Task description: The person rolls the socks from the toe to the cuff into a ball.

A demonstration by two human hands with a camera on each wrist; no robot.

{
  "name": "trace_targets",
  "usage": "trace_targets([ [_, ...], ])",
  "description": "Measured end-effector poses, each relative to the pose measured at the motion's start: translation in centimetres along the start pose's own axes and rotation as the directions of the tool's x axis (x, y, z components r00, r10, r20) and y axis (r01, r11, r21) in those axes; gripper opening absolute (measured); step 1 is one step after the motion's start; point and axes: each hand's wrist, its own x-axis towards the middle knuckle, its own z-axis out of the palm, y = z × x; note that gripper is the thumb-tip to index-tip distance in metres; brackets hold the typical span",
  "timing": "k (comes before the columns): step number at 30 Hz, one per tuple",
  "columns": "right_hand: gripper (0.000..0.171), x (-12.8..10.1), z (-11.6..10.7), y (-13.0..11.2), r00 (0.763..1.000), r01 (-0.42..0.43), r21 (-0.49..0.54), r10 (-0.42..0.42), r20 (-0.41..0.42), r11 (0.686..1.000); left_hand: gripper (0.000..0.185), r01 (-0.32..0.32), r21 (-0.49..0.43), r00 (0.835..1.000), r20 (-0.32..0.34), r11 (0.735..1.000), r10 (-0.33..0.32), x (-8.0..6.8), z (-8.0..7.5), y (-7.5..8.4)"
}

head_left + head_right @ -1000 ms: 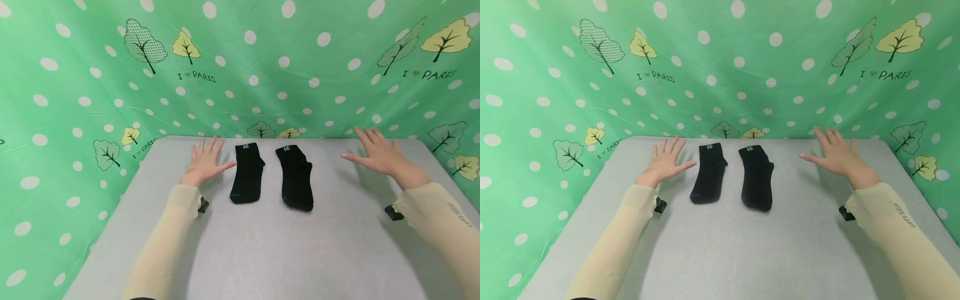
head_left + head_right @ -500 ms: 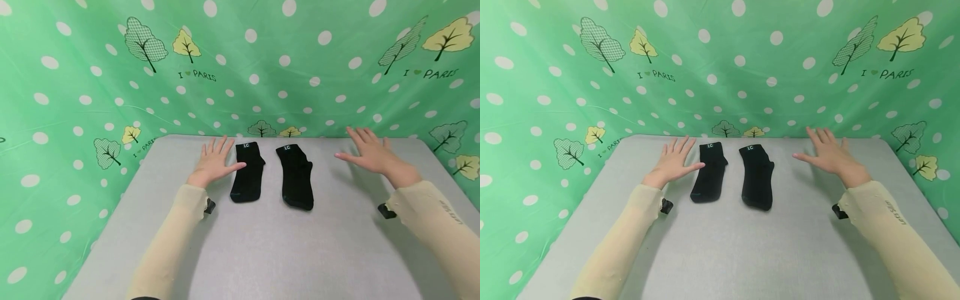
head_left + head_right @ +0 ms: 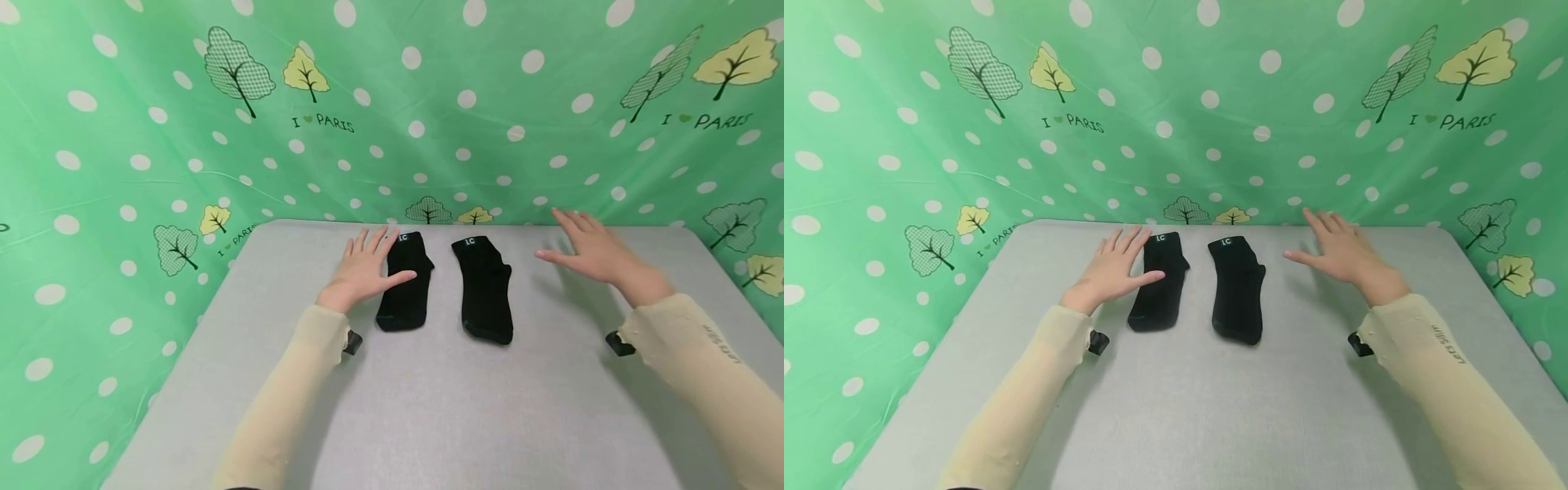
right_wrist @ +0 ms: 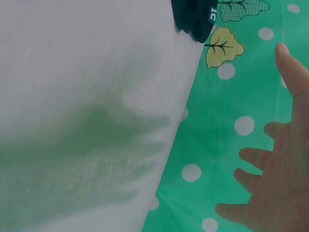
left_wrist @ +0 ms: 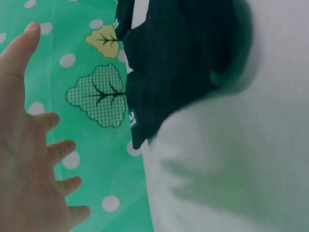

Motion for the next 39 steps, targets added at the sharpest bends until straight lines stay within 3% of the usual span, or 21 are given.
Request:
trace_targets([
  [21, 0.099, 1.5, 0.9, -2.9, 0.997, 0.069, 0.06, -0.067, -0.037, 0.996, 0.091, -0.119, -0.032, 0.993, 0.005, 0.992, 0.119, 0.3, 0.7, 4.9],
  [30, 0.089, 2.4, 1.9, -3.8, 0.99, 0.132, 0.078, -0.127, -0.059, 0.988, 0.093, -0.121, -0.108, 0.991, 0.047, 0.987, 0.126, 0.0, 1.9, 7.0],
  [39, 0.085, 3.3, 3.4, -4.7, 0.993, 0.119, 0.124, -0.116, -0.029, 0.985, 0.092, -0.102, -0.144, 0.99, 0.082, 0.984, 0.114, -0.3, 3.0, 8.4],
])
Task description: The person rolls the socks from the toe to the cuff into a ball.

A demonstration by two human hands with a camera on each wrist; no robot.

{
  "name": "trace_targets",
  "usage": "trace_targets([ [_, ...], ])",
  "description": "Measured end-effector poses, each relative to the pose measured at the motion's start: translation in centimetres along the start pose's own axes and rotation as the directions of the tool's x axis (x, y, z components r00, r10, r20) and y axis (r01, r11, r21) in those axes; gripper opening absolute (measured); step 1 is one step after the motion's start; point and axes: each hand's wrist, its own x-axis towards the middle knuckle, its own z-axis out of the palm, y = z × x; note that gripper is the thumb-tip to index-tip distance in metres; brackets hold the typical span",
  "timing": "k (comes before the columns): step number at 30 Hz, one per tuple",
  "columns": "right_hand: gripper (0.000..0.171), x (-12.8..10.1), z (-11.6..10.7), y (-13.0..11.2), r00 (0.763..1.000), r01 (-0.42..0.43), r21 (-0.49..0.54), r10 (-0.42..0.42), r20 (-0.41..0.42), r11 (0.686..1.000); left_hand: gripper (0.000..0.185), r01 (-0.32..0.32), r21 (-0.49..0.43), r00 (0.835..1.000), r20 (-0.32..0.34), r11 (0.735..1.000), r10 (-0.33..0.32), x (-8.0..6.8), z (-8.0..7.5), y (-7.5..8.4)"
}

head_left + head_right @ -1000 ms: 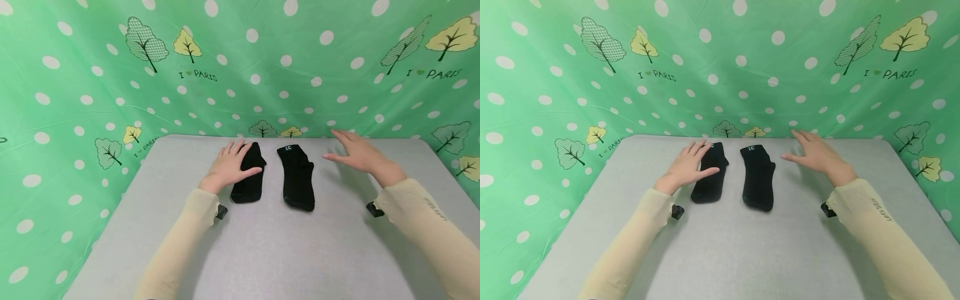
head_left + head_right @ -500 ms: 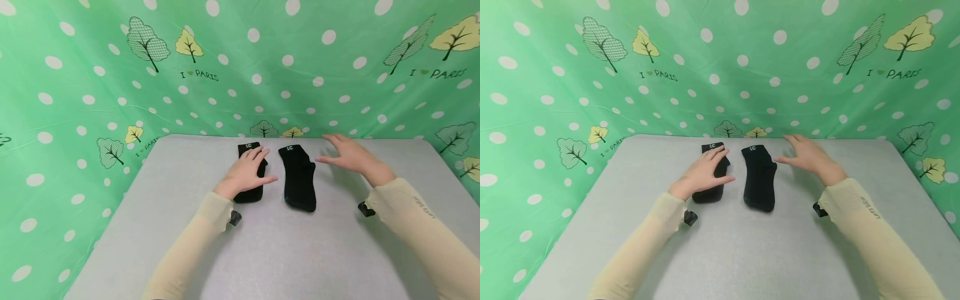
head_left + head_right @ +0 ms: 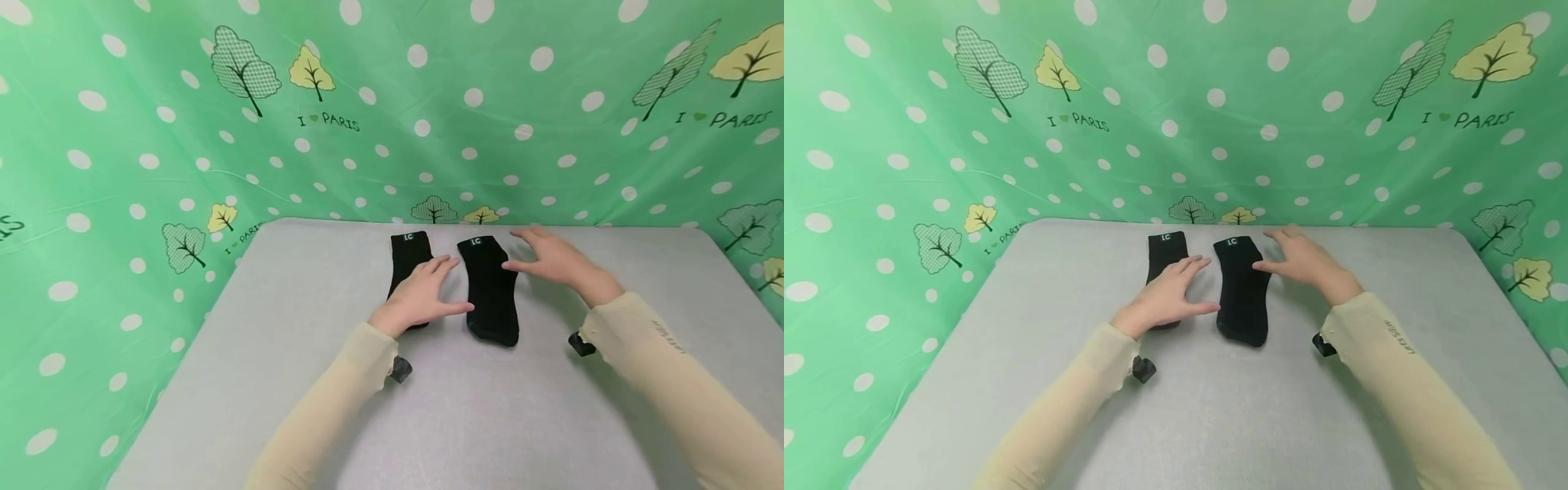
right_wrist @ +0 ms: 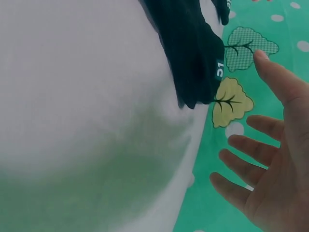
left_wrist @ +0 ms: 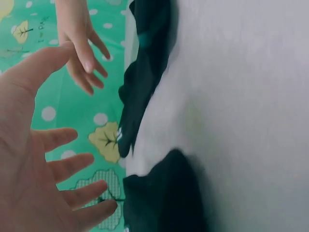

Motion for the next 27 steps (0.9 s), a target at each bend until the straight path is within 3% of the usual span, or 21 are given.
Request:
trace_targets([
  [19, 0.08, 2.0, 1.8, -0.4, 0.999, -0.007, 0.081, 0.004, 0.037, 0.997, 0.092, -0.003, -0.111, 0.998, 0.059, 0.994, 0.01, 0.3, 2.1, 2.5],
  [27, 0.076, 2.5, 2.6, -0.7, 0.998, -0.041, 0.184, 0.033, 0.049, 0.982, 0.086, 0.08, -0.22, 0.992, 0.109, 0.972, -0.057, 0.2, 2.9, 2.9],
])
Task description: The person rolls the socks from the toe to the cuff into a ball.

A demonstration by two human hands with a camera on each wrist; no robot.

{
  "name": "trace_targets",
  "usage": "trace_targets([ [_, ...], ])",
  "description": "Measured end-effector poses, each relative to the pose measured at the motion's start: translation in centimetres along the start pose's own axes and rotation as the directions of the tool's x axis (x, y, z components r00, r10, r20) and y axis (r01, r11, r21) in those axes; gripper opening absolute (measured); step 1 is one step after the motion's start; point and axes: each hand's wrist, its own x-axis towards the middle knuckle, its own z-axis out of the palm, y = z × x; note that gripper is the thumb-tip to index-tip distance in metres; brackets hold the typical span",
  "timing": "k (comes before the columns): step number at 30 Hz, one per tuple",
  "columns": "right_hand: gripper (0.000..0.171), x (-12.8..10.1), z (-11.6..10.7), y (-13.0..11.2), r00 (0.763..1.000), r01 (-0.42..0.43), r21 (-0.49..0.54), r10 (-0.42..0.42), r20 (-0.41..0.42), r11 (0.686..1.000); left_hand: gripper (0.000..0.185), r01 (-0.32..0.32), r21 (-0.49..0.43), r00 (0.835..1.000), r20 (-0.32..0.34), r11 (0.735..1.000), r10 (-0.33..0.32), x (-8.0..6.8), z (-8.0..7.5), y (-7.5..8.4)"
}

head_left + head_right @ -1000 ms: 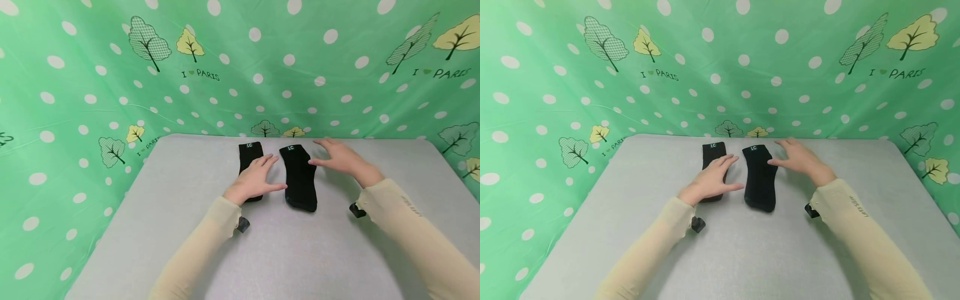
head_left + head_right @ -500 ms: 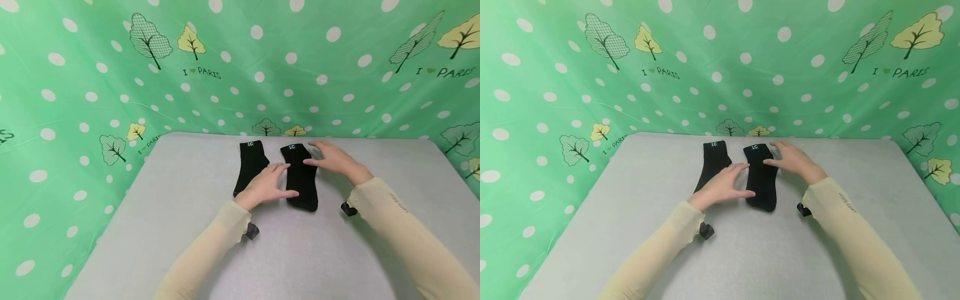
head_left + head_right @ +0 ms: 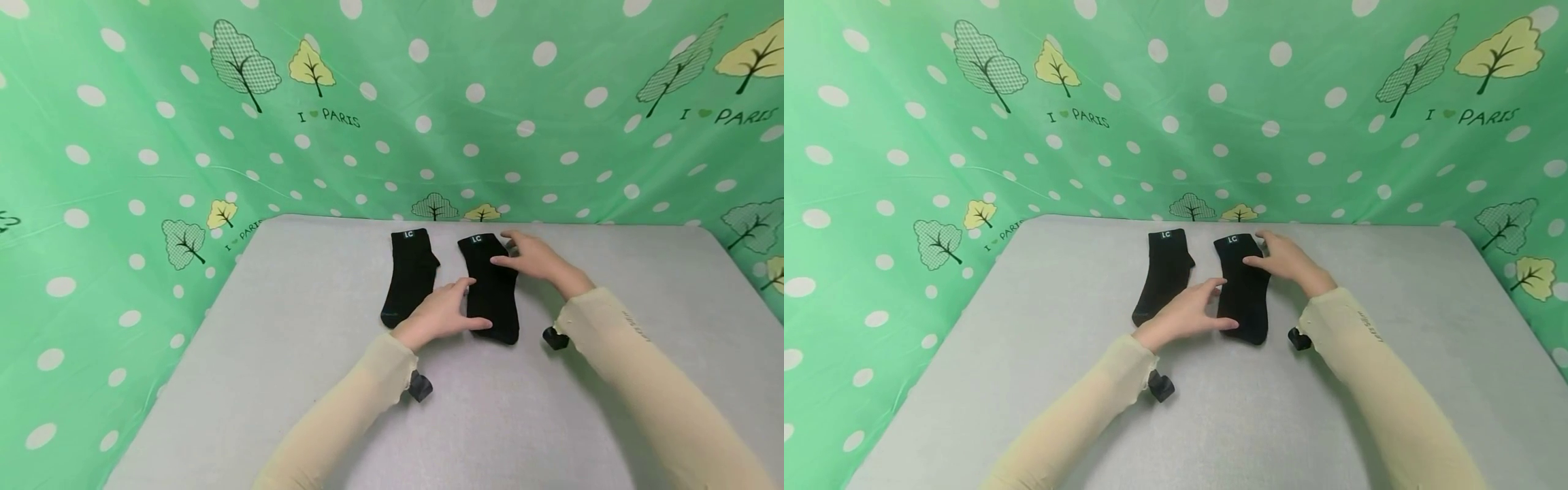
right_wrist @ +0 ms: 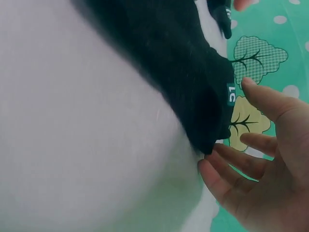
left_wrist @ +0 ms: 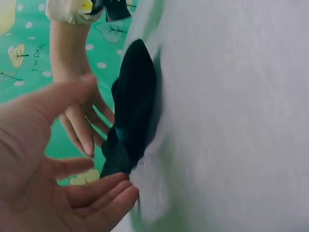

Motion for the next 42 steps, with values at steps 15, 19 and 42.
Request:
trace_targets([
  [15, 0.061, 0.9, 0.9, -0.9, 0.981, -0.176, 0.185, 0.187, -0.043, 0.967, 0.065, 0.174, -0.14, 0.984, -0.002, 0.975, -0.176, 0.2, 1.0, 0.8],
  [19, 0.058, 1.1, 1.1, -1.2, 0.967, -0.22, 0.24, 0.244, -0.075, 0.946, 0.055, 0.132, -0.14, 0.989, -0.053, 0.981, -0.141, 0.4, 1.3, 0.8],
  [42, 0.047, 1.3, 1.1, -2.0, 0.94, -0.236, 0.515, 0.328, -0.094, 0.824, 0.046, 0.095, -0.307, 0.986, -0.101, 0.947, -0.132, -0.4, 0.5, -0.9],
])
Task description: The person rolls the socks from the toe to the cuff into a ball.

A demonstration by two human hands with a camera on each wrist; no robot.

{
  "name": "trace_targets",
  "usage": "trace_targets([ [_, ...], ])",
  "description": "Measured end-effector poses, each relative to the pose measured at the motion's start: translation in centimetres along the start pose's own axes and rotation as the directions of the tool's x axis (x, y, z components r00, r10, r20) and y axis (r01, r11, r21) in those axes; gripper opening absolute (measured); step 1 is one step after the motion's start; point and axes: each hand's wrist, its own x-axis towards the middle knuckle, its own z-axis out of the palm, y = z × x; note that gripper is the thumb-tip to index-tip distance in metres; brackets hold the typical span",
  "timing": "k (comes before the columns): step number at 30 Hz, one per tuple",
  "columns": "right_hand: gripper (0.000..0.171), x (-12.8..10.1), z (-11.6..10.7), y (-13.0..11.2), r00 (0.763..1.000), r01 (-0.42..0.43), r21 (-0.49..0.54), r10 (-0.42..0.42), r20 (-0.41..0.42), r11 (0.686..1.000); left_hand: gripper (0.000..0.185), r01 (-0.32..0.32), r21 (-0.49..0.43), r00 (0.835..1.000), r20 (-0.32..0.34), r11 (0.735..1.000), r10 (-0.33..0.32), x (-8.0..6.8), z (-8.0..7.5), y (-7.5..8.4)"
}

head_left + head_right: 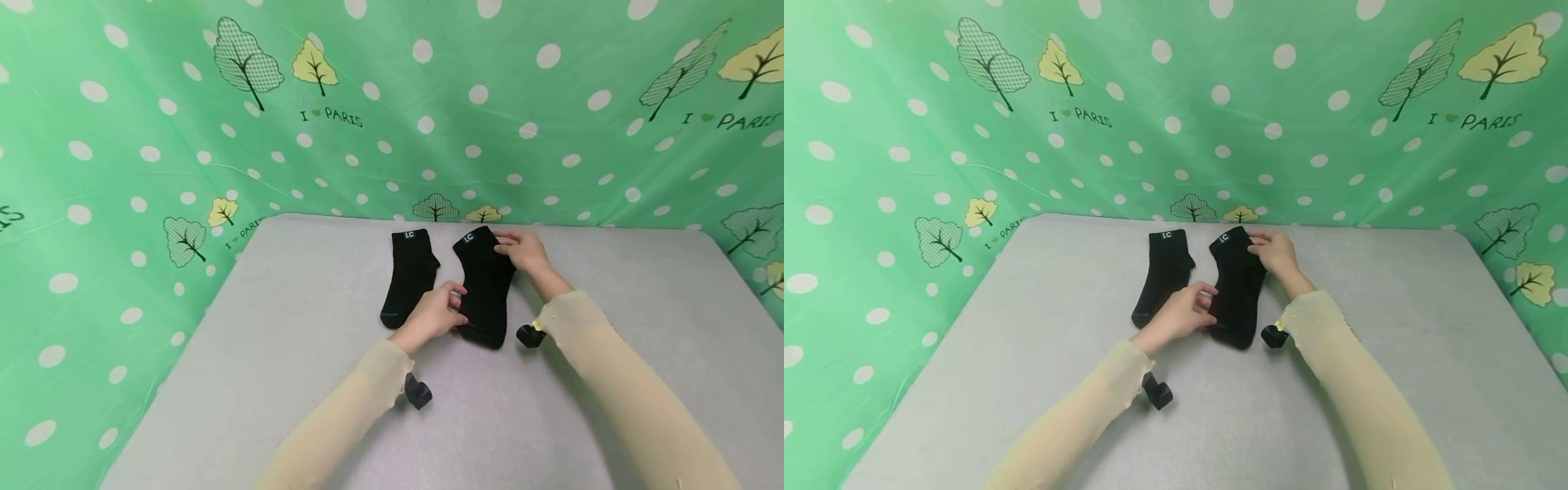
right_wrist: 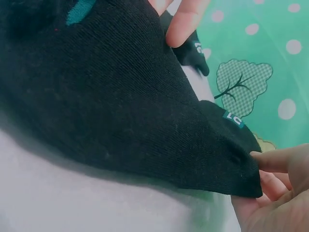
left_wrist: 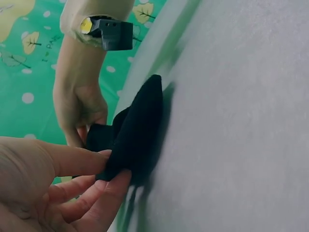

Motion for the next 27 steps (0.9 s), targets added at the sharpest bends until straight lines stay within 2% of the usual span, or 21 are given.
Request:
trace_targets([
  [5, 0.046, -0.1, 0.5, -0.9, 1.0, 0.026, 0.073, -0.025, -0.009, 0.997, 0.046, -0.018, -0.013, 1.0, -0.008, 1.0, 0.018, -0.3, -1.0, -0.4],
  [13, 0.045, 0.2, 1.9, -3.1, 0.999, 0.041, 0.126, -0.04, -0.013, 0.991, 0.045, 0.002, -0.111, 1.0, -0.004, 0.994, -0.002, -1.2, -3.5, -1.3],
  [19, 0.044, 0.8, 3.5, -4.8, 0.997, 0.072, 0.14, -0.074, 0.004, 0.988, 0.046, 0.052, -0.291, 0.999, 0.018, 0.955, -0.049, -2.1, -5.7, -2.4],
  [27, 0.043, 1.7, 5.6, -6.0, 0.995, 0.097, 0.143, -0.097, -0.005, 0.985, 0.047, 0.088, -0.361, 0.996, 0.043, 0.928, -0.078, -2.7, -8.0, -4.0],
])
